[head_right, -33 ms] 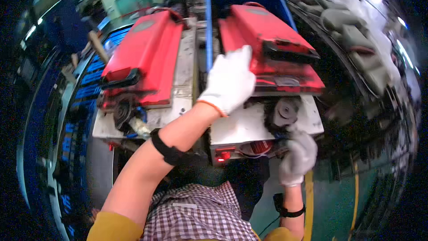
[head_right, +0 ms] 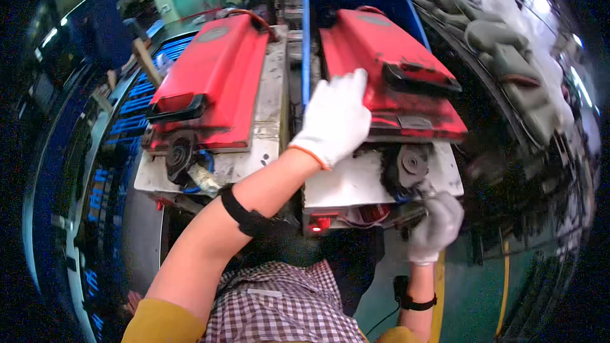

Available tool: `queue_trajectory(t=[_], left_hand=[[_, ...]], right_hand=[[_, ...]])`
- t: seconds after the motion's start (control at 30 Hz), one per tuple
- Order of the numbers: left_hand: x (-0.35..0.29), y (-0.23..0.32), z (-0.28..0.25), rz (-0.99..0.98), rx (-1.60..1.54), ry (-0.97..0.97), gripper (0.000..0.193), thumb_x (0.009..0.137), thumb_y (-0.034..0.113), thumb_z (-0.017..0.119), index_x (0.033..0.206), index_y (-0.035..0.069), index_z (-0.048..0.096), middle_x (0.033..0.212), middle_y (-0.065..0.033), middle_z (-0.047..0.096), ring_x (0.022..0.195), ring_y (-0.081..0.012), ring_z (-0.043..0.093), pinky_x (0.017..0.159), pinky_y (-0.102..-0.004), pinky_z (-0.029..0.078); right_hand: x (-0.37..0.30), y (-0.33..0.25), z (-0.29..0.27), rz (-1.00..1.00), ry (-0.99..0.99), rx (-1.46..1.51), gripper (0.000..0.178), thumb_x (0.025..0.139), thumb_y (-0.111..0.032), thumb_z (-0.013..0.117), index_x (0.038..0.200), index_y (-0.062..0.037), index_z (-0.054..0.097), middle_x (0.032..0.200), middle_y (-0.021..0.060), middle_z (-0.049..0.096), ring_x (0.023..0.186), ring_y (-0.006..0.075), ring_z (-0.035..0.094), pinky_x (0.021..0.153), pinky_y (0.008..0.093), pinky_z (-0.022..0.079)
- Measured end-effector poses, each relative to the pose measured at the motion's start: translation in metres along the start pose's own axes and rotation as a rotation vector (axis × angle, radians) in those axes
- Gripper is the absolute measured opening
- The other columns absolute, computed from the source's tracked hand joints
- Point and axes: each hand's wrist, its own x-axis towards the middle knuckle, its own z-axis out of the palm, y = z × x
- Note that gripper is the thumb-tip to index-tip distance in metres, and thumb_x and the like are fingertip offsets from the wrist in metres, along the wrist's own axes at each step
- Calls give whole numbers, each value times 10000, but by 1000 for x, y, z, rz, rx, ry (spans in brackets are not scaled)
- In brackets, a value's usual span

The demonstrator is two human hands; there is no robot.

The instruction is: Operating a machine and handling shoes on an assembly line for manufacturing.

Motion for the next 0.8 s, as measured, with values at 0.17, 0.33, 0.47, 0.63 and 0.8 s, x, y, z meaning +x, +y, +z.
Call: queue_trajectory(t=[0.17,0.33,0.47,0.63,0.8], left_hand=[[-6,2,8,38,49,79,445,831,140,572,1249,-4,528,1059,-172,648,1048,-331,605,941,-433,434],[-6,1,11,63,39,71,427,827,138,573,1232,9,529,1036,-171,643,1021,-333,602,917,-440,440],[-3,1,9,66,76,53,478,827,137,575,1280,-10,533,1102,-168,658,1054,-327,610,926,-438,440],[-8,2,12,63,56,-13,462,830,137,583,1267,-8,540,1094,-169,657,1047,-326,609,921,-434,440],[-26,-2,25,108,145,90,531,822,155,613,1311,-29,522,1112,-174,632,1071,-330,588,946,-436,427]], right_hand=[[8,39,2,171,-19,65,248,934,20,614,1181,41,625,1162,161,642,1097,297,621,998,380,479],[21,-21,-10,452,-184,17,218,900,-44,700,1106,26,692,939,156,709,817,290,702,787,353,557],[13,-73,-4,315,-353,155,368,859,-41,696,1223,10,687,1084,211,742,951,303,753,852,363,577],[12,-76,-1,423,-295,163,428,821,-74,740,1241,-15,690,1083,203,739,963,334,735,859,372,567],[20,-76,-4,341,-321,130,427,789,-76,755,1213,-44,706,948,152,725,835,330,701,770,386,553]])
